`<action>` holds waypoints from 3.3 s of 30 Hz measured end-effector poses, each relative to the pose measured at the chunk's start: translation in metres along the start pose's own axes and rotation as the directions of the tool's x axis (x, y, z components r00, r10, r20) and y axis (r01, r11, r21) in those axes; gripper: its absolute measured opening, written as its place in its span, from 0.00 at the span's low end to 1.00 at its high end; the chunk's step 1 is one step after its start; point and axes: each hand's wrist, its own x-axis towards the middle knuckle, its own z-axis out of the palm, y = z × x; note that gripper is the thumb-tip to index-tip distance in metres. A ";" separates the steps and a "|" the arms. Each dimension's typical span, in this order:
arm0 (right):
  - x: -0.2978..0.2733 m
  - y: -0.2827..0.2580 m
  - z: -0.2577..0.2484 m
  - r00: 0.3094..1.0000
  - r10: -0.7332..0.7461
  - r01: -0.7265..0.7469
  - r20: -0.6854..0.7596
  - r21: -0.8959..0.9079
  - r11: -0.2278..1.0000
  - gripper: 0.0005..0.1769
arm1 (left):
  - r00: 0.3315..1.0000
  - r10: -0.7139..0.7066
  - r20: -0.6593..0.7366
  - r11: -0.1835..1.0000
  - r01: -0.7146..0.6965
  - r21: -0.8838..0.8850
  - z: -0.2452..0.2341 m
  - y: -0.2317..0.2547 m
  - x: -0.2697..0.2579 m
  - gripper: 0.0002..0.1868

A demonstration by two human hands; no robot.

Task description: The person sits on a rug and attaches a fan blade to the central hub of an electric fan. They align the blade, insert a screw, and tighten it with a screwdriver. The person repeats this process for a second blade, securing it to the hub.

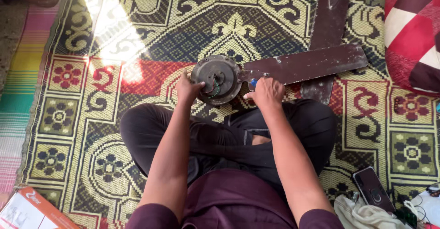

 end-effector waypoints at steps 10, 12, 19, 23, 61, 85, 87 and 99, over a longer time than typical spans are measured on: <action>0.024 0.003 0.042 0.973 0.187 -0.148 -0.135 0.257 0.955 0.29 | 0.913 -0.317 0.259 0.939 0.340 -0.049 -0.006 0.032 0.012 0.44; 0.029 0.003 0.045 0.969 0.216 -0.172 -0.121 0.296 0.940 0.23 | 0.914 -0.312 0.259 0.945 0.326 -0.009 -0.003 0.034 0.009 0.39; 0.036 -0.002 0.038 0.964 0.186 -0.127 -0.192 0.285 0.950 0.23 | 0.957 -0.262 0.124 0.962 0.269 -0.044 0.002 0.034 -0.009 0.43; 0.033 0.000 0.034 0.961 0.192 -0.097 -0.199 0.408 0.908 0.22 | 0.947 -0.310 0.084 0.936 0.319 -0.147 0.004 0.040 -0.020 0.40; 0.124 0.009 0.154 0.981 0.190 0.043 0.026 0.935 -0.352 0.08 | 0.868 -0.490 -0.079 0.824 0.431 -0.367 0.028 0.038 -0.052 0.41; 0.023 -0.079 0.166 0.848 0.521 -0.107 -0.095 0.933 0.344 0.30 | 0.918 -0.361 0.165 0.651 0.375 -0.661 0.040 -0.010 0.024 0.30; 0.011 -0.081 0.169 0.861 0.484 -0.044 -0.156 0.926 0.376 0.33 | 0.867 -0.361 0.344 0.509 0.493 -0.706 0.032 -0.017 0.036 0.26; 0.026 -0.074 0.151 0.891 0.418 -0.102 -0.180 0.816 0.568 0.37 | 0.912 -0.386 0.137 0.667 0.378 -0.642 0.048 -0.018 0.021 0.17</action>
